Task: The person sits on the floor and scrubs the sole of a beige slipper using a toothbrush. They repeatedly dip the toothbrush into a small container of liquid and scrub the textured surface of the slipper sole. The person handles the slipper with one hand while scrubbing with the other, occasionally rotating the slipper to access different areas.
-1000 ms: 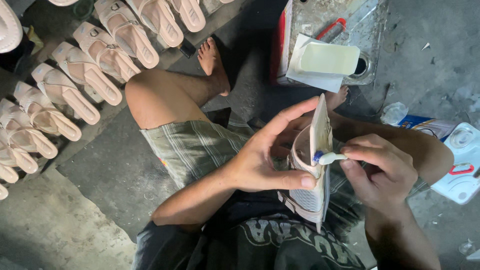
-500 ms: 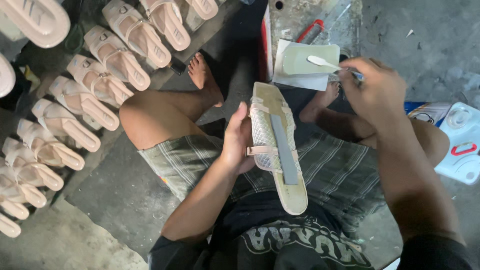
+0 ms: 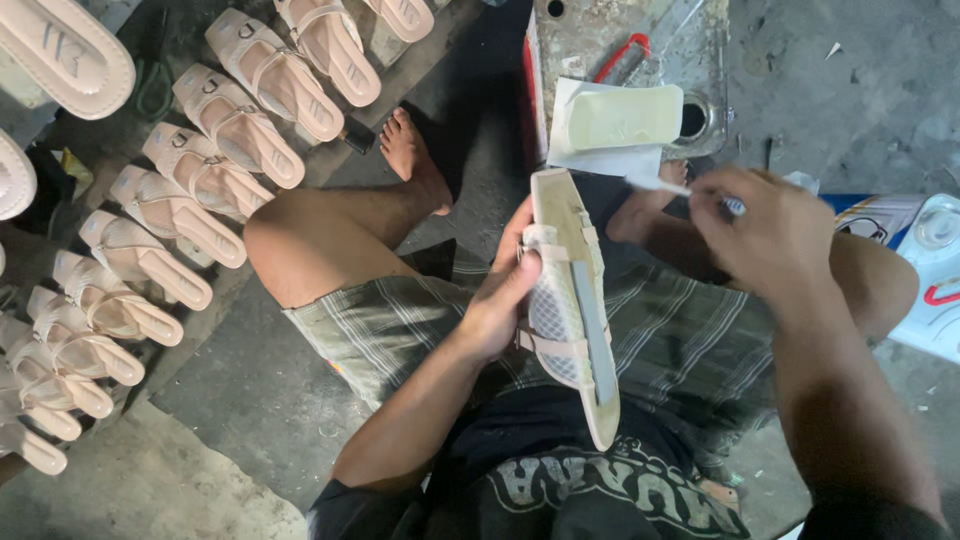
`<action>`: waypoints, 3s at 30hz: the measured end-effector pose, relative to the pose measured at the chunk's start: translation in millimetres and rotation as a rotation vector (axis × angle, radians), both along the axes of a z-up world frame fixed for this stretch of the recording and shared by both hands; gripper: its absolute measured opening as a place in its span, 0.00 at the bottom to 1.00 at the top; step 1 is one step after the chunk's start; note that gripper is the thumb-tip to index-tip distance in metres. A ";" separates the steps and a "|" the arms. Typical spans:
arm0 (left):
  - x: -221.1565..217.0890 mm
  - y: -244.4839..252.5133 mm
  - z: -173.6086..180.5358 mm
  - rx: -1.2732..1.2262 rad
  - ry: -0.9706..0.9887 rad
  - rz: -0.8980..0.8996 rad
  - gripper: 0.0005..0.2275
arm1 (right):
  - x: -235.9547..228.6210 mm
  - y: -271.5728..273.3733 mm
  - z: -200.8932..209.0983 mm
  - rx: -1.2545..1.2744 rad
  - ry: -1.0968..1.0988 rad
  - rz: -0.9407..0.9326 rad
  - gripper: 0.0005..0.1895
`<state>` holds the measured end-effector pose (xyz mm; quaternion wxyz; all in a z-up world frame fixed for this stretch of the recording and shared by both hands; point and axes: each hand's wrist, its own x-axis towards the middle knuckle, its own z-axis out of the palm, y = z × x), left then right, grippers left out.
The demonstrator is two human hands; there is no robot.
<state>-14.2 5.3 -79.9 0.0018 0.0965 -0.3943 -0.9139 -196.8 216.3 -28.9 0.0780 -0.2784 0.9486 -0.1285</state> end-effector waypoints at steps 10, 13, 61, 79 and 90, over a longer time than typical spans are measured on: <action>8.9 11.5 37.8 -0.071 0.128 -0.128 0.30 | 72.4 -0.1 11.6 -0.771 -0.395 0.025 0.07; 9.7 10.7 42.8 -0.051 0.112 -0.115 0.30 | 74.7 -0.6 9.1 -0.808 -0.252 0.100 0.08; 21.2 -6.3 18.8 0.024 0.046 -0.235 0.42 | 72.6 -7.3 35.6 -0.575 -0.061 0.034 0.06; -9.8 -9.6 -18.9 0.237 -0.008 0.348 0.40 | 122.3 36.6 -28.6 -1.169 -1.393 -0.317 0.11; -14.2 20.1 -1.7 0.431 0.264 -0.025 0.48 | 117.8 -4.3 -37.1 -1.139 -1.316 -0.290 0.13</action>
